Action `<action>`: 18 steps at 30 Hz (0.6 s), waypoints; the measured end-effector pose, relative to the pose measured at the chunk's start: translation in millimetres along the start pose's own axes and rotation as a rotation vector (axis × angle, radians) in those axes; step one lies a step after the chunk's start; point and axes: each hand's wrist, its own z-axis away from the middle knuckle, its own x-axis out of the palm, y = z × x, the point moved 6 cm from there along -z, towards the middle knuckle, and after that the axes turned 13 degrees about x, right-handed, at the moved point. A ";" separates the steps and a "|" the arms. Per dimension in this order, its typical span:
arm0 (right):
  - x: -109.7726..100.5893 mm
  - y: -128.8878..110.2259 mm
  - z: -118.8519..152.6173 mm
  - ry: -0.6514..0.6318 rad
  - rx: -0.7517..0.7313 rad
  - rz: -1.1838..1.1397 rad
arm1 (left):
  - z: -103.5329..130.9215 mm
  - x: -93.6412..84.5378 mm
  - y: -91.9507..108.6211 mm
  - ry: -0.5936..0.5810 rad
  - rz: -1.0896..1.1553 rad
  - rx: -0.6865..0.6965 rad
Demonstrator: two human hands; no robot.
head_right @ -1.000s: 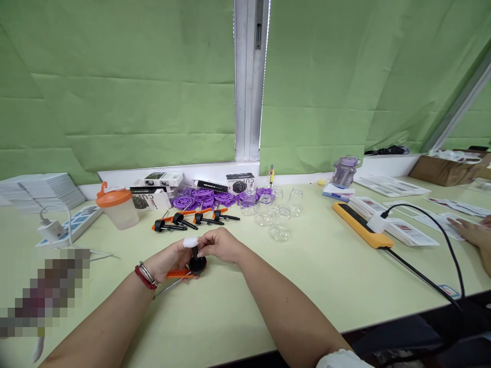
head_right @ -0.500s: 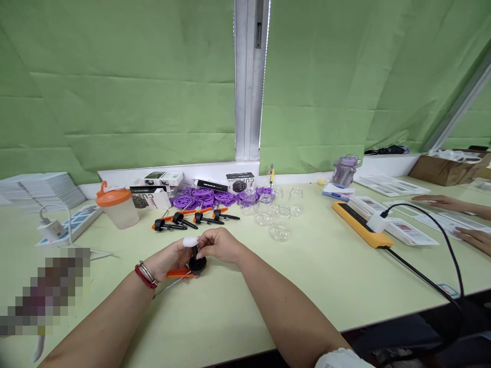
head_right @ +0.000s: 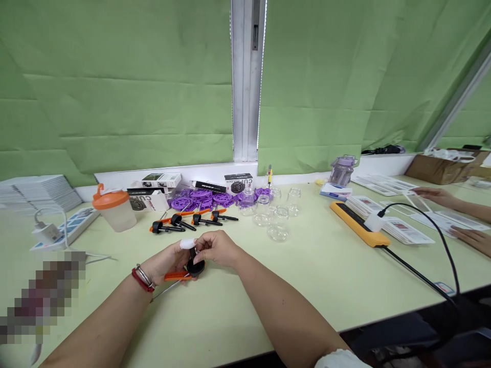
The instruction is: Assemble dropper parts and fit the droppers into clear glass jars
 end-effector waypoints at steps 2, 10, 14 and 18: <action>0.0 -1.2 0.4 -0.006 -0.005 0.011 | 0.1 -1.0 -0.4 0.004 -0.002 -0.007; -2.7 -6.1 0.3 -0.076 0.039 0.013 | 3.7 2.9 2.5 0.003 -0.017 -0.011; -3.2 -4.8 -2.6 -0.103 0.080 0.018 | 2.5 4.0 3.8 0.011 -0.017 -0.016; -2.0 -8.4 -2.5 -0.123 0.088 0.059 | 2.0 2.5 2.9 0.016 -0.025 -0.016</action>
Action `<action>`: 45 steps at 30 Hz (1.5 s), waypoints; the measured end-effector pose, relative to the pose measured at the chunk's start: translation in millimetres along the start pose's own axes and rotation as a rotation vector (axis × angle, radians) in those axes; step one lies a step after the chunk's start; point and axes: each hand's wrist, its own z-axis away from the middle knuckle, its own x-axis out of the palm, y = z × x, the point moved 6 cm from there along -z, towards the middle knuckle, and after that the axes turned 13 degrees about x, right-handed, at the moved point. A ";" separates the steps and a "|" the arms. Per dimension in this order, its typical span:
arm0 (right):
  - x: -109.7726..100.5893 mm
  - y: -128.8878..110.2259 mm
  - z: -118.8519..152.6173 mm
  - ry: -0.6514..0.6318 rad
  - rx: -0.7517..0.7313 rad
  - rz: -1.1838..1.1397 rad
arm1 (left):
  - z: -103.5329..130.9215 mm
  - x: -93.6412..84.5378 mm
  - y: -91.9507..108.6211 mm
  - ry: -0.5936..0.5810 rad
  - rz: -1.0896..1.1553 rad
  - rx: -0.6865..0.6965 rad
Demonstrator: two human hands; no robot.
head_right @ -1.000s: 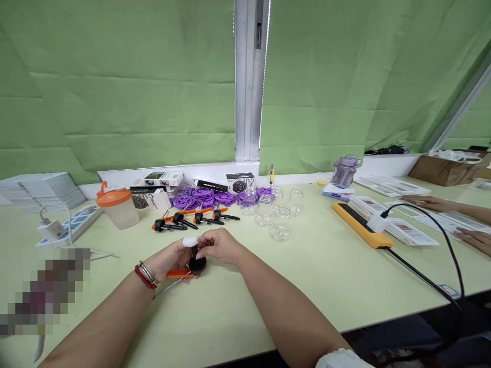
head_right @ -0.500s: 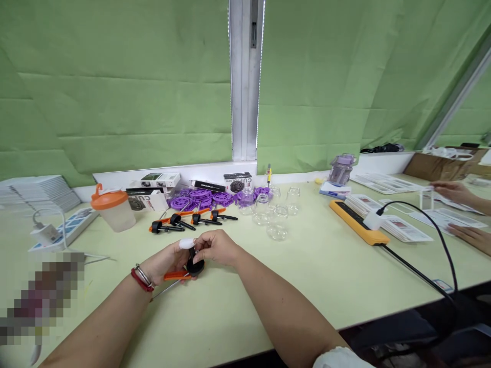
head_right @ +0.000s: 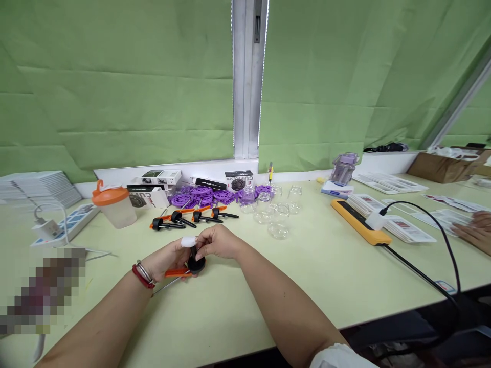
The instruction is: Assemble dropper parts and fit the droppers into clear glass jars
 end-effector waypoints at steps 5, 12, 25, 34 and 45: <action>0.7 -2.9 1.4 -0.007 -0.011 0.040 | 1.2 -0.1 0.3 0.008 -0.030 0.004; -1.3 6.3 -0.8 0.083 -0.055 0.041 | 1.9 -0.7 0.5 0.017 -0.019 -0.001; 1.4 2.5 7.3 0.114 -0.091 0.000 | 2.0 4.2 3.5 -0.027 -0.011 0.004; 1.6 -3.4 12.2 0.168 -0.169 0.092 | 2.6 5.6 7.2 -0.030 0.019 0.032; 2.8 -5.6 16.9 0.123 -0.160 0.122 | 3.0 5.8 7.0 -0.049 0.027 0.038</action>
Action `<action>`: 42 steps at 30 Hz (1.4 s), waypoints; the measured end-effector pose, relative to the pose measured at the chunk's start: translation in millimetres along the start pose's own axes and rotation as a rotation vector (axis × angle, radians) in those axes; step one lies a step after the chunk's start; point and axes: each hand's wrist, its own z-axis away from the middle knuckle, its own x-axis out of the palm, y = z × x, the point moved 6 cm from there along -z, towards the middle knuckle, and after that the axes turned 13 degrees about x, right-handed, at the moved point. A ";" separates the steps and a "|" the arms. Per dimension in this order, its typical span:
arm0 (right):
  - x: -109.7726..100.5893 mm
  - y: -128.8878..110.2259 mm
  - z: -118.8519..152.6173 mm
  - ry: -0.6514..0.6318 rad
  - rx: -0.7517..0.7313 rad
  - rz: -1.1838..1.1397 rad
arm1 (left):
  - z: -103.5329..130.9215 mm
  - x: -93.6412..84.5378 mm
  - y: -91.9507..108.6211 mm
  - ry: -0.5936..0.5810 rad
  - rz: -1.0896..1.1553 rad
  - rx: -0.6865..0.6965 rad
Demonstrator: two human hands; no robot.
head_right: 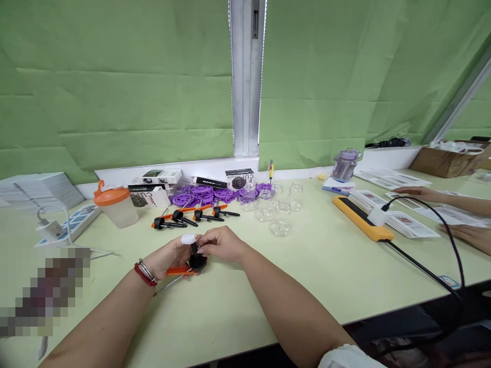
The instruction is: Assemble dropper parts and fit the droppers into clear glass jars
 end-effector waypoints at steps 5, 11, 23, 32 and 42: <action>0.6 1.8 -1.0 0.004 0.036 -0.046 | -1.4 -2.9 -2.8 0.009 -0.013 -0.004; 0.3 -0.6 0.9 0.015 0.058 -0.065 | -1.4 -5.6 -4.3 0.005 -0.035 -0.001; 1.4 3.2 -1.0 0.006 0.055 -0.070 | -0.8 -5.2 -2.9 0.006 -0.026 0.014; 2.4 11.3 -2.9 0.018 0.068 -0.055 | -1.2 -7.2 -6.4 -0.003 -0.014 -0.004; 4.5 17.3 -4.5 -0.006 0.069 -0.140 | -1.5 -7.6 -7.1 0.000 0.000 -0.003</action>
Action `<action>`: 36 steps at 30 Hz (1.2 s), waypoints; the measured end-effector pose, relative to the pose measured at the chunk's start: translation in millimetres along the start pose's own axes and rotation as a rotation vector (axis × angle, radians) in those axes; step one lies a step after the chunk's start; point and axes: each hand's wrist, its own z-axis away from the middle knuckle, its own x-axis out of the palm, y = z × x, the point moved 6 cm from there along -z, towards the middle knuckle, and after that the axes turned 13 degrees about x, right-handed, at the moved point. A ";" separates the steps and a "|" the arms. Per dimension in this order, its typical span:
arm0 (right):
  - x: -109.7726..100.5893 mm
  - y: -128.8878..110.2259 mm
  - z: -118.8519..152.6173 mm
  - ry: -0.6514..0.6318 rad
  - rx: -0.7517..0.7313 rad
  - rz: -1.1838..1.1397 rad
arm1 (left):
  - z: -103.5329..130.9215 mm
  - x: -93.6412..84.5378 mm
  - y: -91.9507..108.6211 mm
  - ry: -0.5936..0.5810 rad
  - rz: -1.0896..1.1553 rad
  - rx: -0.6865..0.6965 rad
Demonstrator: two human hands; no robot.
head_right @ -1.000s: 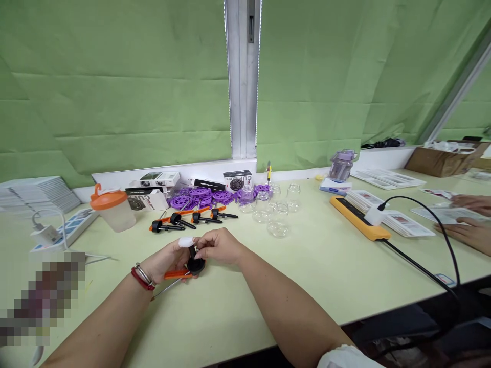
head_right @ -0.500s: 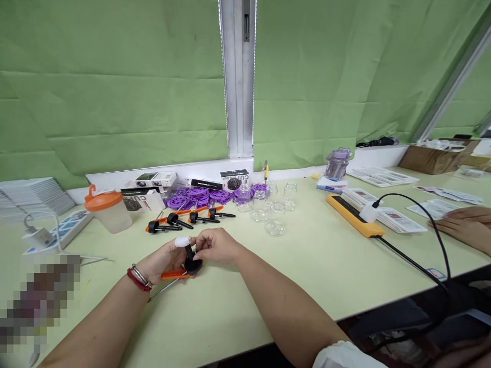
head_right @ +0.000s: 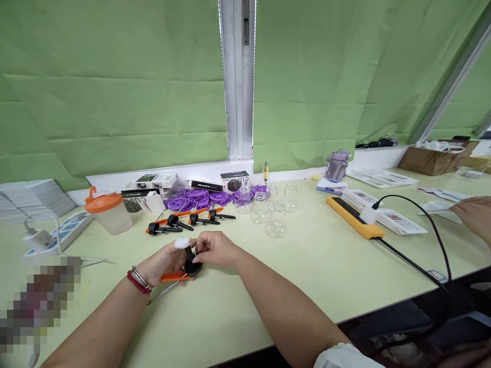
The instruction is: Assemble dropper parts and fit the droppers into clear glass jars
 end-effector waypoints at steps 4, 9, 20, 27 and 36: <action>1.7 -0.5 0.4 -0.021 -0.008 -0.025 | -1.0 -0.2 0.0 0.002 0.006 -0.001; 2.5 -0.8 0.7 -0.020 0.014 -0.058 | -1.5 1.7 0.6 -0.026 0.020 0.000; 3.6 -0.5 0.3 -0.009 0.039 -0.058 | -0.5 0.5 0.1 -0.010 0.018 -0.019; 3.5 1.4 -0.5 -0.013 0.035 -0.058 | 0.5 4.1 3.2 -0.017 0.025 -0.026; 4.2 1.3 -0.9 -0.029 0.047 -0.043 | -0.1 2.5 2.1 -0.028 0.038 -0.012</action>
